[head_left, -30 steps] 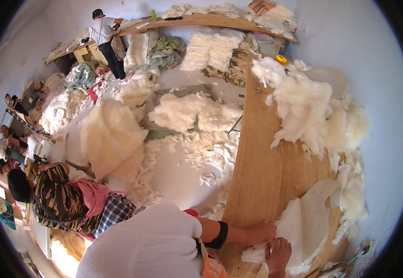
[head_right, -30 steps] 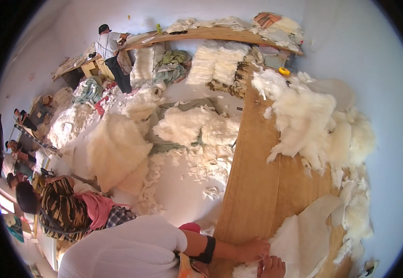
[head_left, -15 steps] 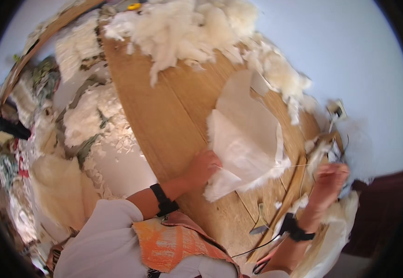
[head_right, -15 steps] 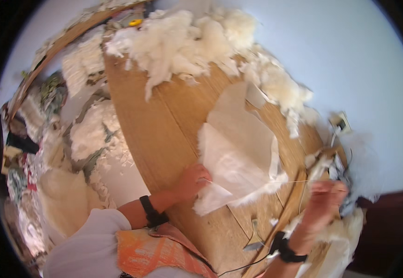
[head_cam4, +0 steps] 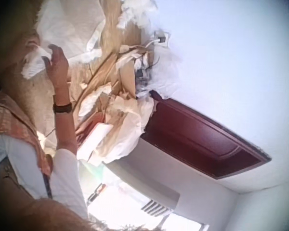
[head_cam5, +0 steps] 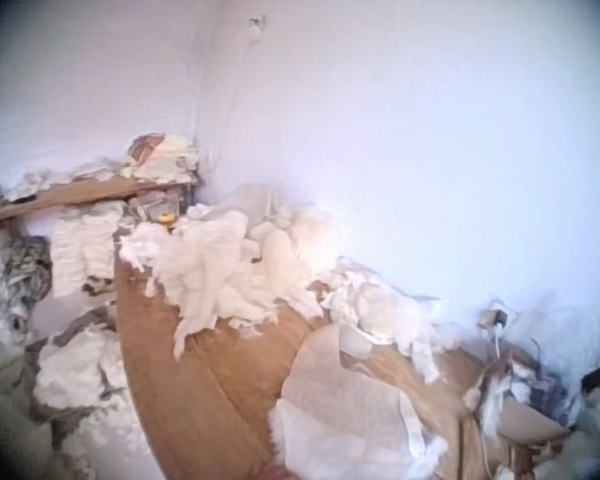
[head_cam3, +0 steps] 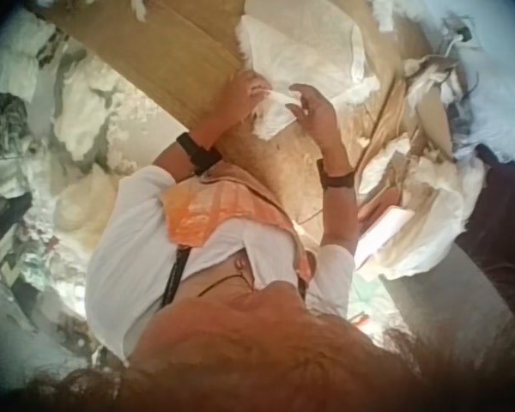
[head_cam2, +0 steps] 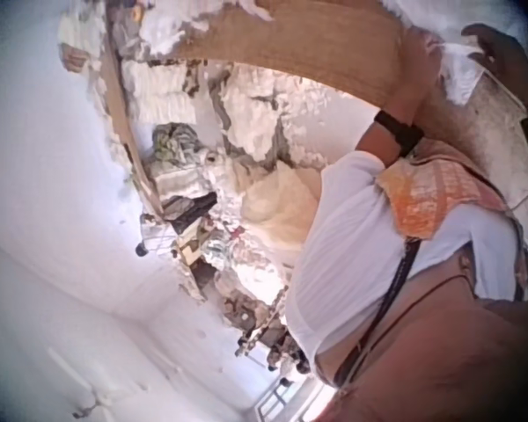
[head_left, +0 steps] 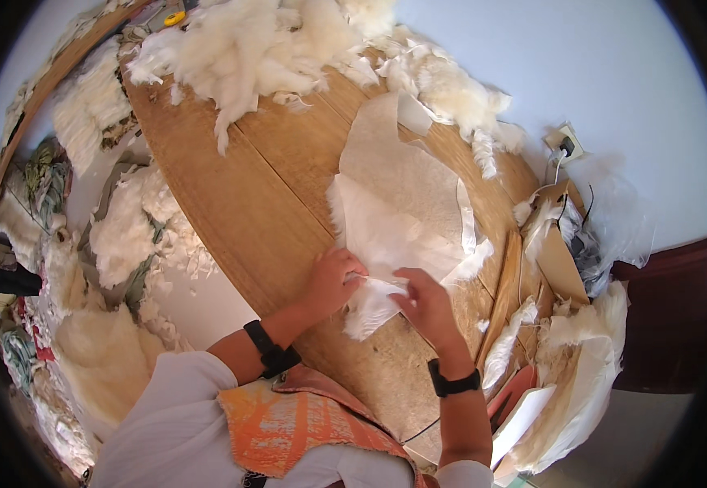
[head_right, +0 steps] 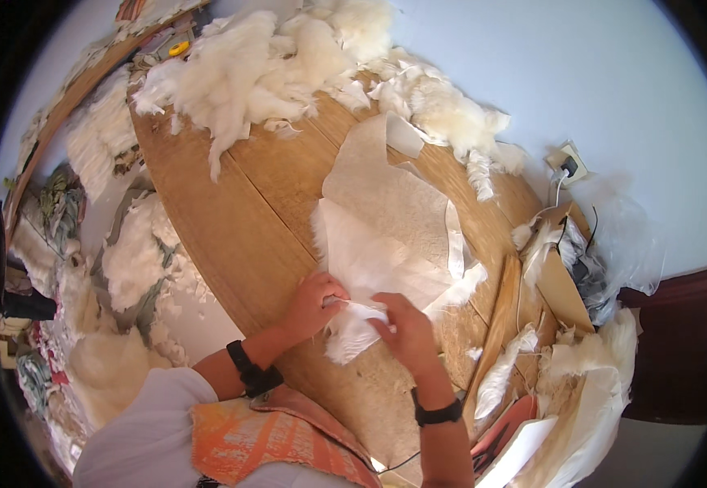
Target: Using a skiving knife to scrape and thin the edges of wool pelts on a wooden workshop table.
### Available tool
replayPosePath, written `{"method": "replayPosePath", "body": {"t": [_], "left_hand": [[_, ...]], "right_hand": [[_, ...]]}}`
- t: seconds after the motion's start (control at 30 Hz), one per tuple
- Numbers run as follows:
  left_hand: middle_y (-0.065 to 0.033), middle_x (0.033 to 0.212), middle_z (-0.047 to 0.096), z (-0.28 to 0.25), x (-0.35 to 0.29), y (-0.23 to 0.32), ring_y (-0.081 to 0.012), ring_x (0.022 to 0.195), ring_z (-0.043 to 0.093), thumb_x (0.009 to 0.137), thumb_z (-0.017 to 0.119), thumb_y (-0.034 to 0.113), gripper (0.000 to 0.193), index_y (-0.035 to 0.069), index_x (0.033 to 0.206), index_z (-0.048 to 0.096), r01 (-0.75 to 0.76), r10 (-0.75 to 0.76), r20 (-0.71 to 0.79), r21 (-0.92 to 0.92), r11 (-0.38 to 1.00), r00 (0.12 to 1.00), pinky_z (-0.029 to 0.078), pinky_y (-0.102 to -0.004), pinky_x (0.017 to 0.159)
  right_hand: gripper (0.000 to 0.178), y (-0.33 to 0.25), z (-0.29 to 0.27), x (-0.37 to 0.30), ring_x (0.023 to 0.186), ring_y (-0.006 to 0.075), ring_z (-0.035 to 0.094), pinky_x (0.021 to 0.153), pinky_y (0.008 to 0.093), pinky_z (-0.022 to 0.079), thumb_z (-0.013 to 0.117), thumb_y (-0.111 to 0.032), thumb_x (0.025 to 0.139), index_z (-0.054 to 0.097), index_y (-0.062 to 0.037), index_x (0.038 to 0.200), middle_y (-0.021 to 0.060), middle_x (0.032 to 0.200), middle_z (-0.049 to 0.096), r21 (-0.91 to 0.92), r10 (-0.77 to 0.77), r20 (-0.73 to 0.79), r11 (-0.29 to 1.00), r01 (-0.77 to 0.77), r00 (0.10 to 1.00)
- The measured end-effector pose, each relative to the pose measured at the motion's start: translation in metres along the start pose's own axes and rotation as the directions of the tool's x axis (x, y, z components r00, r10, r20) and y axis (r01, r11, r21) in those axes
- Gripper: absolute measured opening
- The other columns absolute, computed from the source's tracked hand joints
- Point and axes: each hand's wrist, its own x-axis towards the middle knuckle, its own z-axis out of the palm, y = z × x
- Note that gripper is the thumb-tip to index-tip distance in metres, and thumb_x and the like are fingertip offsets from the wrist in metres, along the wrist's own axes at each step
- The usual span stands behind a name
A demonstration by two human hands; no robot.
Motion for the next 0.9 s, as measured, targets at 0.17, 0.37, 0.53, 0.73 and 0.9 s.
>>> {"method": "replayPosePath", "body": {"t": [0.17,0.37,0.53,0.73,0.9], "left_hand": [[-0.0031,0.090,0.060,-0.001,-0.001,0.000,-0.0250,0.097,0.053,0.074,0.066,0.010,0.008,0.012,0.082,0.066,0.033,-0.033,0.020,-0.024,0.999,0.999,0.036,-0.0420,0.084],[-0.0027,0.091,0.059,0.003,0.000,-0.001,-0.0249,0.097,0.052,0.073,0.065,0.008,0.011,0.013,0.083,0.066,0.024,-0.024,0.016,0.015,1.000,1.000,0.036,-0.0422,0.084],[-0.0038,0.093,0.057,0.001,-0.002,-0.001,-0.0260,0.096,0.052,0.071,0.067,0.009,0.016,0.013,0.086,0.063,-0.056,0.055,0.014,0.082,0.995,0.998,0.036,-0.0425,0.084],[-0.0063,0.093,0.054,0.004,-0.002,-0.002,-0.0271,0.095,0.052,0.068,0.070,0.010,0.023,0.011,0.087,0.059,-0.079,0.079,-0.027,0.034,0.996,0.996,0.037,-0.0429,0.083],[-0.0065,0.094,0.054,0.000,-0.005,-0.006,-0.0272,0.094,0.053,0.067,0.072,0.009,0.024,0.011,0.086,0.058,-0.103,0.103,-0.008,0.035,0.994,0.995,0.038,-0.0420,0.083]], "right_hand": [[0.020,-0.019,0.026,0.015,0.068,0.0258,0.060,0.059,0.0359,0.049,0.068,-0.008,0.075,0.063,-0.0094,0.094,0.0080,0.073,0.052,-0.389,-0.229,-0.023,0.898,0.203,0.973],[0.006,-0.054,0.004,-0.062,0.060,0.0259,0.058,0.051,0.0358,0.045,0.068,-0.004,0.077,0.065,-0.0076,0.082,0.0085,0.070,0.053,-0.084,0.038,-0.058,0.995,-0.043,0.998],[0.013,-0.106,0.003,-0.108,0.060,0.0253,0.057,0.053,0.0335,0.044,0.069,-0.001,0.076,0.068,-0.0074,0.088,0.0093,0.069,0.055,0.216,0.122,0.079,0.967,-0.136,0.989],[0.022,-0.128,-0.001,-0.114,0.064,0.0235,0.060,0.055,0.0320,0.045,0.070,-0.001,0.076,0.069,-0.0074,0.097,0.0088,0.073,0.060,0.502,0.058,0.143,0.856,-0.123,0.988],[0.023,-0.146,-0.013,-0.109,0.058,0.0214,0.057,0.051,0.0306,0.041,0.071,0.003,0.073,0.070,-0.0046,0.095,0.0076,0.068,0.057,0.601,-0.045,0.142,0.798,-0.050,0.989]]}}
